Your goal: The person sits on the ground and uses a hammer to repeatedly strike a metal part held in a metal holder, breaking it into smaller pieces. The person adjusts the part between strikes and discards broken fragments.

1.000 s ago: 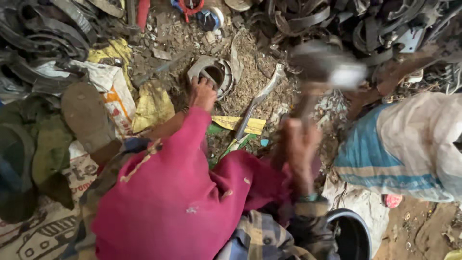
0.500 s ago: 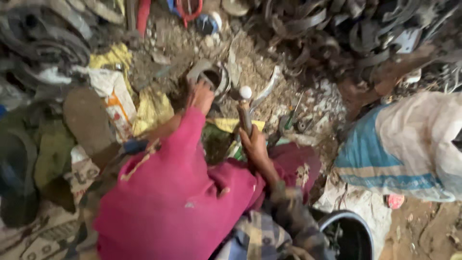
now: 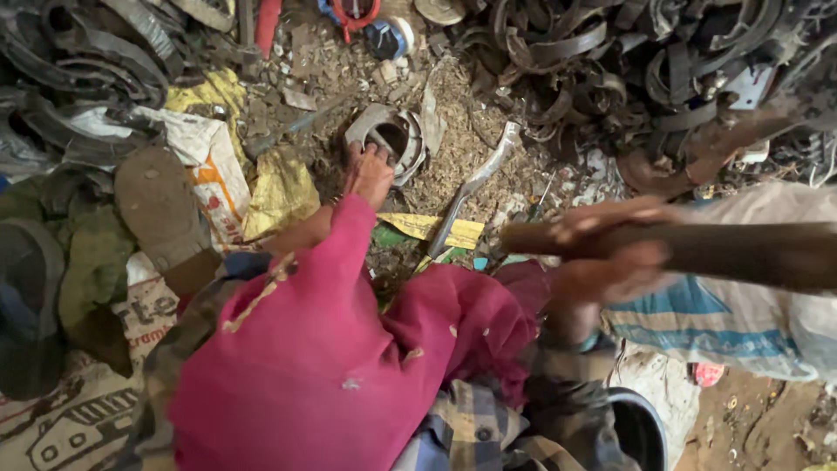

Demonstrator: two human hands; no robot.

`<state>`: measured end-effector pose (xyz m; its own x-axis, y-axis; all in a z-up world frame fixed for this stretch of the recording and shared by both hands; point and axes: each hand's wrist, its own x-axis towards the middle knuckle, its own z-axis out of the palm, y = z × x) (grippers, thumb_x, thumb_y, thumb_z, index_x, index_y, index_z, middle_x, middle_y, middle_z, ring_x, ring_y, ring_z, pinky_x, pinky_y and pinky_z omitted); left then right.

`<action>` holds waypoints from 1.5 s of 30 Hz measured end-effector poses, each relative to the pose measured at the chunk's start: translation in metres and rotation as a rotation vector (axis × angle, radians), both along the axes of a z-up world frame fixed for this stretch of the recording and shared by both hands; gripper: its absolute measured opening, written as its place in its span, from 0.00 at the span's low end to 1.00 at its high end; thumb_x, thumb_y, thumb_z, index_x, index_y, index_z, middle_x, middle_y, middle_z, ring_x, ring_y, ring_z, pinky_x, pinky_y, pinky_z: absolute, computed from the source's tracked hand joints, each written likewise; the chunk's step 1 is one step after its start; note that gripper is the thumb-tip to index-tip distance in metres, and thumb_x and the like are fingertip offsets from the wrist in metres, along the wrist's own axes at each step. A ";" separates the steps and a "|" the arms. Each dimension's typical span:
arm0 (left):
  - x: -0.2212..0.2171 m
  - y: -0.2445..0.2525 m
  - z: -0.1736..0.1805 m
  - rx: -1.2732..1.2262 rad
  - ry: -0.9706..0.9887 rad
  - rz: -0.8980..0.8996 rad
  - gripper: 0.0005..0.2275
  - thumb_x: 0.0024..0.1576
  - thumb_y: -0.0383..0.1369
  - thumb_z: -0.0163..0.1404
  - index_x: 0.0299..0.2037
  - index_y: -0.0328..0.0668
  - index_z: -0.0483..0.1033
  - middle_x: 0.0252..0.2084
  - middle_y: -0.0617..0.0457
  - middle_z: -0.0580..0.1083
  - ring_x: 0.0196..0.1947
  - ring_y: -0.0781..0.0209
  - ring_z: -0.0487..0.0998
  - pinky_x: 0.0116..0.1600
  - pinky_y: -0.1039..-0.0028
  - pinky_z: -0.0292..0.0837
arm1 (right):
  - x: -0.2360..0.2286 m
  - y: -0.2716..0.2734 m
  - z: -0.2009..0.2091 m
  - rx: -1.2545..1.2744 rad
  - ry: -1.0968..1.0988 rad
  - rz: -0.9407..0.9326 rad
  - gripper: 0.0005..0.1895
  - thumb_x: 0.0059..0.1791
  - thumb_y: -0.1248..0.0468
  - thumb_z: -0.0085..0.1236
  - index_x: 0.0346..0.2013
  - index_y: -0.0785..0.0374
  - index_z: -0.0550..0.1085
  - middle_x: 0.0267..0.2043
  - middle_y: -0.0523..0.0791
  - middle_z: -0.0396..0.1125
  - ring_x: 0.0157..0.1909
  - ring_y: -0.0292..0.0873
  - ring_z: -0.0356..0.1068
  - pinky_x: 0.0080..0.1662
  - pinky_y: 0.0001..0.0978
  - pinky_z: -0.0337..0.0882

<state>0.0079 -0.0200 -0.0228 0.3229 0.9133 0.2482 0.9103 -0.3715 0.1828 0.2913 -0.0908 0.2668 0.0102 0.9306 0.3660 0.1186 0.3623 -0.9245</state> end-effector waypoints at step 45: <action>0.000 -0.002 0.000 -0.014 0.079 -0.019 0.09 0.56 0.34 0.49 0.36 0.49 0.84 0.39 0.51 0.77 0.48 0.52 0.75 0.59 0.47 0.60 | 0.033 0.007 -0.062 -0.194 -0.232 -0.121 0.19 0.56 0.53 0.57 0.47 0.68 0.72 0.30 0.50 0.70 0.27 0.47 0.71 0.31 0.41 0.73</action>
